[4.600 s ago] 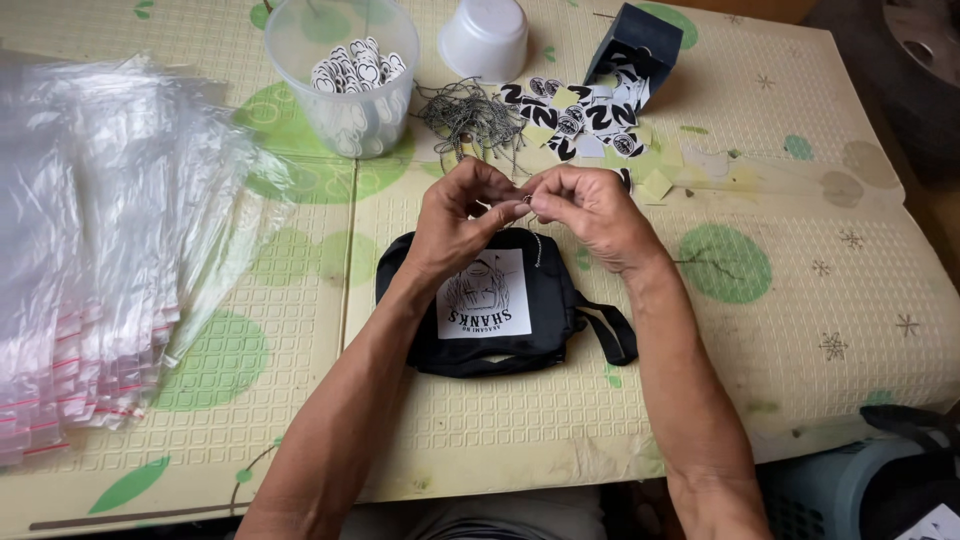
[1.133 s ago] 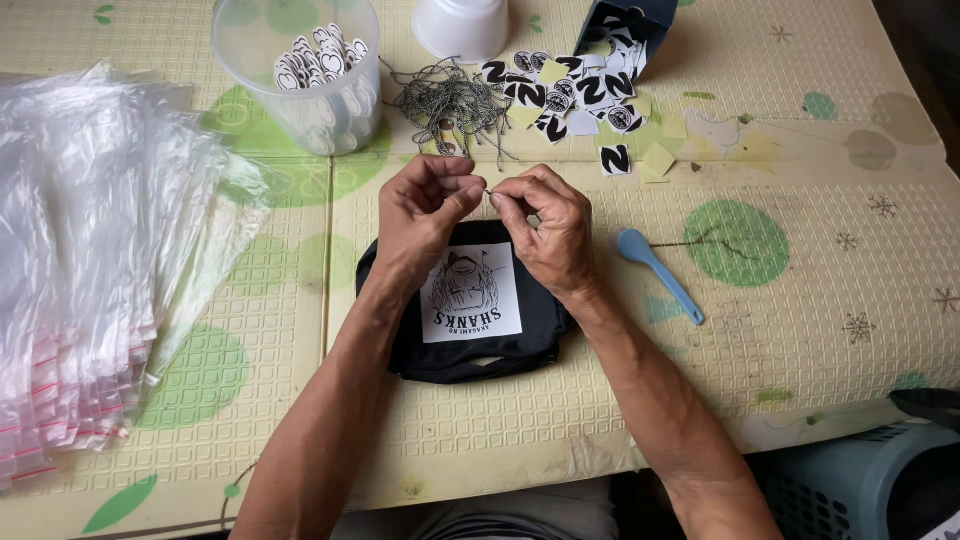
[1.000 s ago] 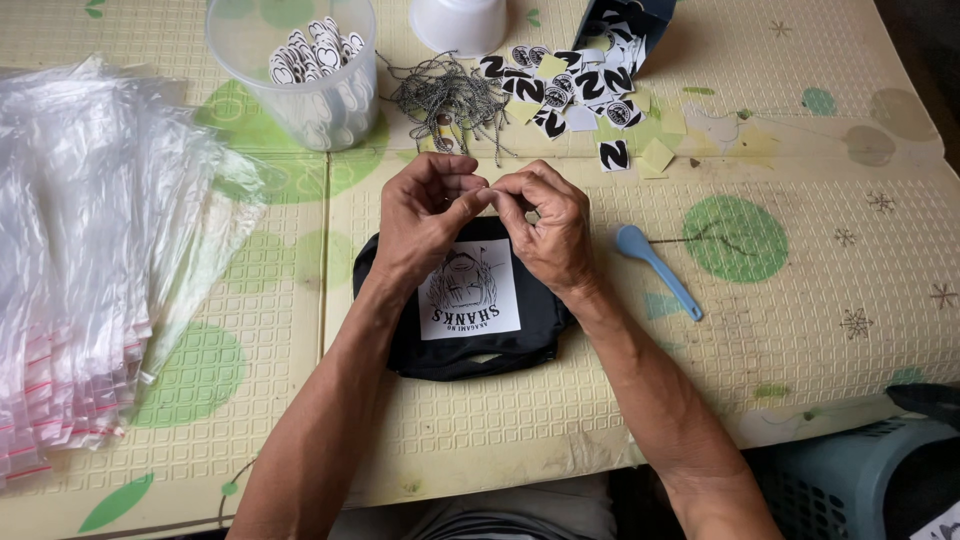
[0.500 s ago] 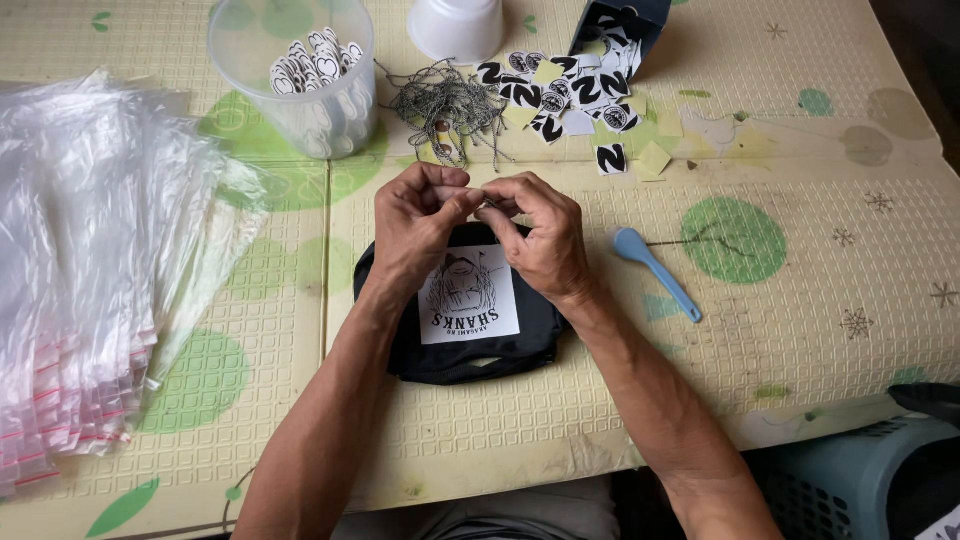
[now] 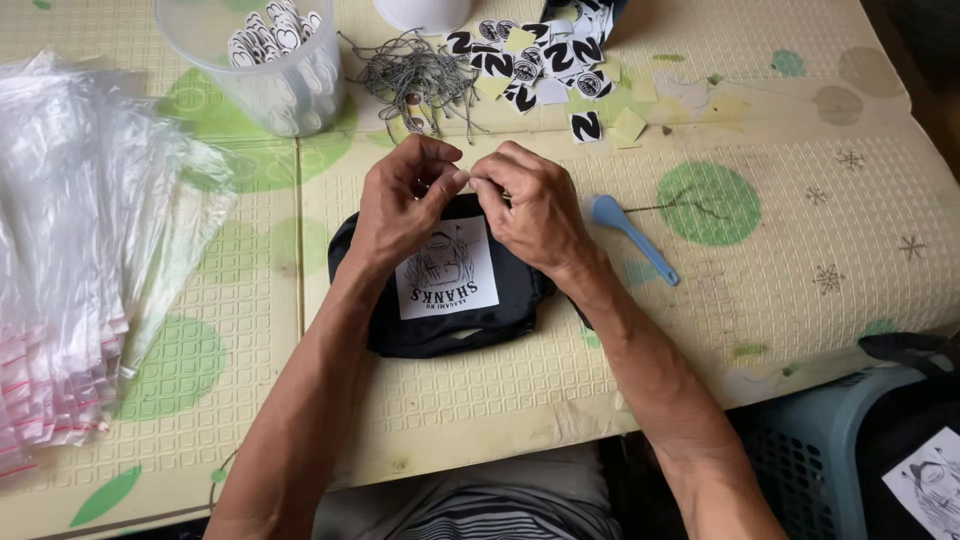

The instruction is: The person applies a white sticker with a graphic to a black bag using a blue squeegee tool. They smooth the sticker down, then attach a metal chain to the bag's zipper pull.

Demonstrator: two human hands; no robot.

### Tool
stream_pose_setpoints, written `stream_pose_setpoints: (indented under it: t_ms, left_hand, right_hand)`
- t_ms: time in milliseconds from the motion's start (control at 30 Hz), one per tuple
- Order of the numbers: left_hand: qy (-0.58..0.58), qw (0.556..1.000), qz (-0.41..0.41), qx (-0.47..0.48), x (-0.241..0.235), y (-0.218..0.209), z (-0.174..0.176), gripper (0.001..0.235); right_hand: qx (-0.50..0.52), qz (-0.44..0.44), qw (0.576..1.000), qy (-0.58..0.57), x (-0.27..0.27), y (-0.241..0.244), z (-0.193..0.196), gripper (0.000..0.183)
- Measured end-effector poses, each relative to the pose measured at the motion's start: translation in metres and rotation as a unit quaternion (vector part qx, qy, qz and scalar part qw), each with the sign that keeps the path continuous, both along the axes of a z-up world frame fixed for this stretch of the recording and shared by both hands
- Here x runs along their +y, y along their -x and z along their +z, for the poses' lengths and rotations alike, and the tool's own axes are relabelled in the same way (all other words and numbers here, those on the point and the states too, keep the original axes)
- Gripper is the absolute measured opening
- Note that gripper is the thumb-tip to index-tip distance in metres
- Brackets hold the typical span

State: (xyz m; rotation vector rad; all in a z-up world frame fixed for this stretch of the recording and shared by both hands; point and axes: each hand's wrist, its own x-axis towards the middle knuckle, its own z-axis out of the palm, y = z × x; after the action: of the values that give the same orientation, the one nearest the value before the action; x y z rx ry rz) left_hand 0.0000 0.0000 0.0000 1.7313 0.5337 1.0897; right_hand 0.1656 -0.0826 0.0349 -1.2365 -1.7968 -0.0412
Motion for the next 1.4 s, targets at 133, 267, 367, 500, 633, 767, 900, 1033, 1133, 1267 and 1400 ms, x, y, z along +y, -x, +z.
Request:
stream_pose_setpoints:
  t_ms: [133, 267, 367, 500, 633, 767, 900, 1033, 1133, 1267, 1400]
  left_hand:
    - [-0.073, 0.996, 0.006, 0.060, -0.029, -0.002, 0.031, 0.023]
    - [-0.278, 0.944, -0.027, 0.174, -0.071, -0.008, 0.046, 0.014]
    - [-0.353, 0.913, -0.016, 0.204, -0.116, -0.006, 0.040, 0.009]
    - [-0.423, 0.881, 0.068, 0.199, -0.161, -0.001, 0.009, 0.006]
    - [-0.445, 0.863, 0.146, 0.189, -0.173, -0.002, -0.005, 0.006]
    - [-0.470, 0.843, 0.193, 0.179, -0.179, -0.005, -0.011, 0.005]
    - [-0.480, 0.842, 0.183, 0.164, -0.179, -0.002, -0.022, 0.005]
    - [-0.481, 0.847, 0.164, 0.155, -0.176, 0.001, -0.016, 0.001]
    - [-0.488, 0.845, 0.164, 0.144, -0.176, 0.003, -0.013, 0.001]
    - [-0.486, 0.838, 0.192, 0.154, -0.183, 0.006, -0.014, 0.008]
    - [-0.448, 0.848, 0.234, 0.160, -0.189, 0.006, -0.022, 0.011]
  right_hand:
    - [0.003, -0.012, 1.000, 0.019, -0.037, -0.010, 0.023, 0.012]
    - [0.064, -0.073, 0.993, 0.065, -0.095, -0.009, 0.023, 0.008]
    - [0.128, -0.119, 0.979, 0.101, -0.136, 0.003, 0.006, 0.006]
    - [0.211, -0.150, 0.961, 0.101, -0.172, 0.019, -0.018, 0.005]
    - [0.199, -0.158, 0.964, 0.074, -0.179, 0.031, -0.023, 0.006]
    - [0.199, -0.150, 0.966, 0.069, -0.180, 0.037, -0.037, 0.007]
    - [0.190, -0.157, 0.968, 0.056, -0.180, 0.039, -0.044, 0.006]
    - [0.188, -0.160, 0.968, 0.042, -0.179, 0.040, -0.043, 0.006]
    - [0.185, -0.161, 0.969, 0.030, -0.178, 0.040, -0.043, 0.008]
    - [0.169, -0.164, 0.972, 0.008, -0.175, 0.038, -0.038, 0.007]
    - [0.114, -0.140, 0.983, -0.038, -0.169, 0.036, -0.014, 0.009]
